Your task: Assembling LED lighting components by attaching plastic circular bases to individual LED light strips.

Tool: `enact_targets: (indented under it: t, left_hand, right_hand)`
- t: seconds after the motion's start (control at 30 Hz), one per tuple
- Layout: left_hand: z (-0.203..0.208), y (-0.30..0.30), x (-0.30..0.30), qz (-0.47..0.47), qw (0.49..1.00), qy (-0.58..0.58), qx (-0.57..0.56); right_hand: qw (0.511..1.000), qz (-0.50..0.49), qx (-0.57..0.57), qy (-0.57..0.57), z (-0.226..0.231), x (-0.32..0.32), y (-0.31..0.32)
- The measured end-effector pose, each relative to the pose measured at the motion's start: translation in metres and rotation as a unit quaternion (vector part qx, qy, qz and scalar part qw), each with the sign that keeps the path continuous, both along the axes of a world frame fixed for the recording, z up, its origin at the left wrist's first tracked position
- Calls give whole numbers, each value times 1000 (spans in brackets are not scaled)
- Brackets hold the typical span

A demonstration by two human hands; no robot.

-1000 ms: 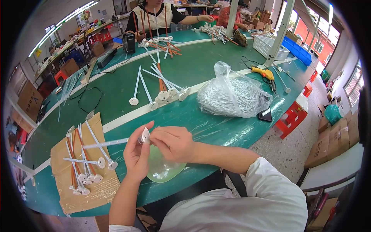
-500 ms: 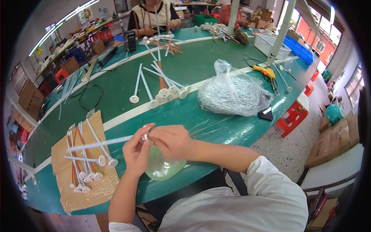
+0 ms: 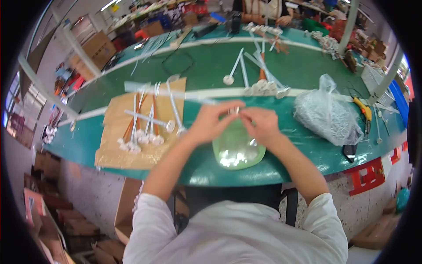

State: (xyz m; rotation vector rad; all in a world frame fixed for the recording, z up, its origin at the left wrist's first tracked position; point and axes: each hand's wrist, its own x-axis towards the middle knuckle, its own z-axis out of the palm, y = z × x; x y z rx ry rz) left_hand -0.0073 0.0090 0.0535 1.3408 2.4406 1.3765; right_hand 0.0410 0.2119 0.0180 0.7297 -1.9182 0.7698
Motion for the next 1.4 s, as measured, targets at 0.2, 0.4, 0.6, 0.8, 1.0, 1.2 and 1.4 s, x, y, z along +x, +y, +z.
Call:
enact_targets:
  t: [0.2,0.4,0.6,0.8,1.0,1.2,1.4]
  left_hand:
    - [60,-100,-46,162,952,-39,-255]
    - [52,-181,-35,226,867,10,-445]
    - [45,-132,4,329,811,159,-456]
    - [-7,-144,-17,175,899,226,-331]
    - [22,-143,-24,161,918,142,-333]
    - [6,-70,-66,142,912,270,-272]
    - [-29,34,-165,137,925,277,-219]
  right_hand:
    - [997,-3,5,-79,7,1,15]
    - [993,43,107,-36,-3,-1,9]
    - [991,24,119,-55,-4,3,12]
    - [993,41,100,-41,-3,2,12]
    - [991,40,124,-30,2,1,10]
    - [995,44,87,-9,-3,-3,11]
    - [994,34,102,-18,1,3,10]
